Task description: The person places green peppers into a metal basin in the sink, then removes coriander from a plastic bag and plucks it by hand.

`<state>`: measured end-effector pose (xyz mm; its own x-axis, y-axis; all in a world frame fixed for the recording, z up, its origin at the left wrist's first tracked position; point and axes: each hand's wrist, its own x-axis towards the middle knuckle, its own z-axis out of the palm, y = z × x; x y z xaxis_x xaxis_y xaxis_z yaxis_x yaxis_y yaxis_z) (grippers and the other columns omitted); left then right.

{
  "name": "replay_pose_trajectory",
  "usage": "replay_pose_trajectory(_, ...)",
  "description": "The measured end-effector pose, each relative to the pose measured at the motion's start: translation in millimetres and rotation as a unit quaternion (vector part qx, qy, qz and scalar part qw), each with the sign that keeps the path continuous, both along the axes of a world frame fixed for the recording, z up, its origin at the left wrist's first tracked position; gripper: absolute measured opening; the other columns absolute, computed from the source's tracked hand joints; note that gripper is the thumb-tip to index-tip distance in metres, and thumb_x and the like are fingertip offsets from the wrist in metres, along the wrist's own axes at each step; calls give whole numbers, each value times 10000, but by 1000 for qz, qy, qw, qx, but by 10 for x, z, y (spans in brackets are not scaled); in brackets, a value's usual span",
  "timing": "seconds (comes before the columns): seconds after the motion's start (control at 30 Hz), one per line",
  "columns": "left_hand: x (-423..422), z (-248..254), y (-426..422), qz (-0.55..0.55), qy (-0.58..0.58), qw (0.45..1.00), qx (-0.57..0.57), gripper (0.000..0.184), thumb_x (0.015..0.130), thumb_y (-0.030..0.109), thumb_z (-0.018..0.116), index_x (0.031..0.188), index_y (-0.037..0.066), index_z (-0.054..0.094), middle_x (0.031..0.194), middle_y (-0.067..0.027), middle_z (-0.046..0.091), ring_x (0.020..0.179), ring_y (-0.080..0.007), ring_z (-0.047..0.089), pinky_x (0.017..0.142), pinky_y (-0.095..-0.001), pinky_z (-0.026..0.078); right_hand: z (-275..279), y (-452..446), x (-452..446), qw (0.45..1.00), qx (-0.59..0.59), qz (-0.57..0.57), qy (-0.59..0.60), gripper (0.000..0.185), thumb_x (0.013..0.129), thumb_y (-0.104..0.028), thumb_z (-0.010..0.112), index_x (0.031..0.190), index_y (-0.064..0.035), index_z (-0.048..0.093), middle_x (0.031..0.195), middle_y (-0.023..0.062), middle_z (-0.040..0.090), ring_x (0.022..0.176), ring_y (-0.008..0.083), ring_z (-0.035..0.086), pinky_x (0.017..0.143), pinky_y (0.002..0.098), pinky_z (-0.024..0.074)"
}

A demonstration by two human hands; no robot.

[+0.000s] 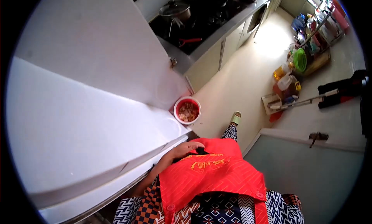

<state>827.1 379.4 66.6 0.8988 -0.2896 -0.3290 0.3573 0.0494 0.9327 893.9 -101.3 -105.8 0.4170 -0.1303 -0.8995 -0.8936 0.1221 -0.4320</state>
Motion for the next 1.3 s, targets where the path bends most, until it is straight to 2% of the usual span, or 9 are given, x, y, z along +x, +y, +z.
replay_pose_trajectory(0.17,899,-128,-123,-11,33,999,31,355,979,265,381,1184,32,554,1228,-89,536,1121,-185,492,964,-301,371,-114,-142,1061,1000,6,12,-2,112,846,-204,566,880,-109,614,710,36,590,535,124,498,452,267,419)
replay_pose_trajectory(0.3,1863,-16,-396,-20,66,997,34,323,966,210,388,1184,47,562,1235,-86,540,1147,-182,488,980,-296,364,-26,-301,2110,1000,3,18,-10,111,846,-200,567,876,-106,618,706,37,589,529,122,492,448,266,414)
replay_pose_trajectory(0.57,3497,252,-740,-86,59,980,167,348,948,273,402,1179,75,570,1218,-95,562,1125,-222,528,962,-304,391,135,-466,3910,998,18,42,-32,110,846,-191,568,867,-100,626,699,39,588,516,117,480,441,265,404)
replay_pose_trajectory(0.73,4220,290,-789,-122,32,975,183,353,948,290,411,1176,71,569,1213,-98,564,1120,-226,532,960,-301,396,204,-453,4451,998,32,32,-44,110,846,-186,569,862,-96,630,695,41,587,508,115,473,437,264,398)
replay_pose_trajectory(0.83,4666,326,-796,-139,38,974,176,320,942,215,428,1173,39,562,1209,-107,562,1118,-203,528,962,-287,389,222,-393,4634,998,37,26,-37,110,846,-183,570,859,-94,633,692,41,587,504,113,469,435,264,394)
replay_pose_trajectory(1.07,6042,72,-742,-169,-21,979,108,304,927,183,467,1179,38,557,1159,-115,587,1062,-208,550,933,-289,403,130,-229,5219,999,25,39,-3,111,846,-175,571,852,-89,640,685,43,585,493,109,458,429,263,385)
replay_pose_trajectory(1.1,6287,-37,-708,-179,-8,975,133,313,910,203,511,1167,33,565,1101,-127,611,1006,-210,575,874,-294,436,128,-184,5363,999,22,46,-4,111,846,-174,572,851,-88,641,685,43,585,491,109,457,428,262,384)
replay_pose_trajectory(1.2,7120,-189,-624,-256,-22,941,222,315,883,211,559,1140,30,578,1040,-138,629,937,-213,596,808,-299,458,130,-81,5800,992,12,126,-27,111,846,-171,572,848,-86,644,682,44,585,486,107,453,425,262,380)
replay_pose_trajectory(1.3,7865,-247,-481,-279,-29,939,199,244,821,140,618,1032,18,619,939,-135,650,853,-211,611,740,-310,472,121,-9,6380,945,22,279,-170,112,846,-168,573,845,-84,647,679,45,584,481,105,448,423,261,377)
